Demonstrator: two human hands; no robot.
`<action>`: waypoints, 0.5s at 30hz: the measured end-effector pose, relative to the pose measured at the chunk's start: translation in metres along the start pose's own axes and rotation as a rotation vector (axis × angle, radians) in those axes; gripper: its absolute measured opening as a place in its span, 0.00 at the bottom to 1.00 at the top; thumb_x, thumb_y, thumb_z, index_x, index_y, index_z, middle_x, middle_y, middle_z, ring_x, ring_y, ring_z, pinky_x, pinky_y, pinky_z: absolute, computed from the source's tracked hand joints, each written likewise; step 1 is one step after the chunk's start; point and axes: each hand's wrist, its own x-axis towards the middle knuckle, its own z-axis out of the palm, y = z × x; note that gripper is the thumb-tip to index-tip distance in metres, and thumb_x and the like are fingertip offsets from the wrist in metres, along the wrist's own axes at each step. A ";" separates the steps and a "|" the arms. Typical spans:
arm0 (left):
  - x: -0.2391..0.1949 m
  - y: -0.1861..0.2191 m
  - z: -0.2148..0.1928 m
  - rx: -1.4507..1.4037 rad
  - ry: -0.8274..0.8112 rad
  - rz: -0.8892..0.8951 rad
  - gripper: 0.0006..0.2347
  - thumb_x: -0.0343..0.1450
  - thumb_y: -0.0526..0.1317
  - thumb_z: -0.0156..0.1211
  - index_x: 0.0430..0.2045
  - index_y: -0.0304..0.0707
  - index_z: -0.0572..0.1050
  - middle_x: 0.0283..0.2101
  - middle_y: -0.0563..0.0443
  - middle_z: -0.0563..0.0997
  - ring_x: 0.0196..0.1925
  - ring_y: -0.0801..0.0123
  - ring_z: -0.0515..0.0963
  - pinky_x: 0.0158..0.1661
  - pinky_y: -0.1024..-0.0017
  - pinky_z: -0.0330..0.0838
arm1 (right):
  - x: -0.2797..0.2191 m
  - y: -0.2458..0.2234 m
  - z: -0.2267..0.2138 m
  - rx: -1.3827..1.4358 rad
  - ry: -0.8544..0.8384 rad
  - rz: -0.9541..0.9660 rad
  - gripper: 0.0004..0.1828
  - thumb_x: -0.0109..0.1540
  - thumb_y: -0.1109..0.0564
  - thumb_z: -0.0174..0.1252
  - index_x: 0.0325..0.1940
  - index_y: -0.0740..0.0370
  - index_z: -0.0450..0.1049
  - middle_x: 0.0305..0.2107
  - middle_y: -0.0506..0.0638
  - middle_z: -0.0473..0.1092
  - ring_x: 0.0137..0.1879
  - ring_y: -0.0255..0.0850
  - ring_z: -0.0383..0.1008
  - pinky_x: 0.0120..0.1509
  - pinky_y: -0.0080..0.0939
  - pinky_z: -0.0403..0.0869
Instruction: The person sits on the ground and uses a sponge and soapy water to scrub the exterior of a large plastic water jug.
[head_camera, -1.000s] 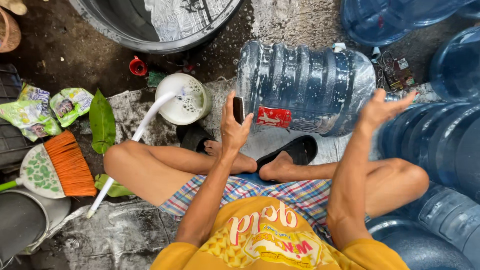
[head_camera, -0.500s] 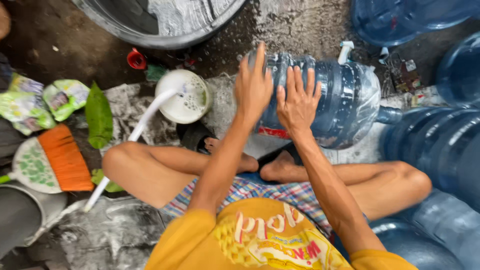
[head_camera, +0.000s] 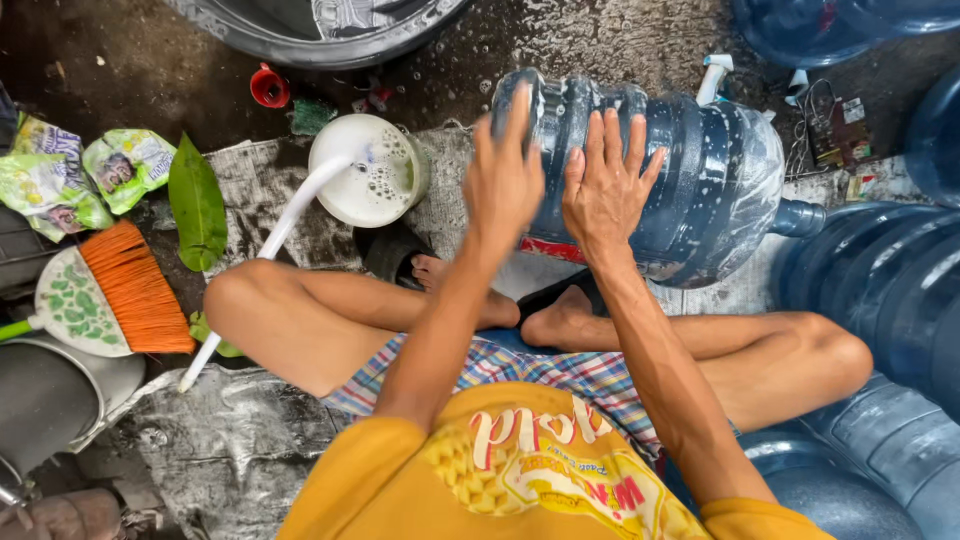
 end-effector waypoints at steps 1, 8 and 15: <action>0.040 -0.008 0.010 0.024 -0.217 -0.144 0.24 0.71 0.38 0.50 0.63 0.57 0.53 0.49 0.32 0.68 0.44 0.47 0.75 0.40 0.60 0.75 | -0.002 -0.001 -0.001 0.001 0.041 -0.015 0.25 0.69 0.47 0.36 0.67 0.58 0.60 0.63 0.52 0.56 0.71 0.52 0.43 0.66 0.71 0.45; 0.017 -0.013 -0.018 -0.130 -0.265 -0.190 0.26 0.73 0.46 0.51 0.63 0.71 0.46 0.38 0.40 0.70 0.31 0.45 0.78 0.28 0.63 0.69 | 0.007 0.002 0.001 -0.002 0.138 -0.037 0.23 0.67 0.48 0.42 0.64 0.58 0.65 0.61 0.50 0.60 0.69 0.52 0.47 0.64 0.72 0.50; -0.016 -0.067 0.022 -0.235 -0.083 -0.060 0.26 0.72 0.45 0.48 0.65 0.51 0.48 0.67 0.50 0.60 0.59 0.43 0.66 0.53 0.57 0.64 | -0.018 0.005 0.005 -0.066 0.106 -0.065 0.24 0.68 0.49 0.44 0.67 0.57 0.62 0.64 0.47 0.55 0.71 0.51 0.45 0.66 0.71 0.49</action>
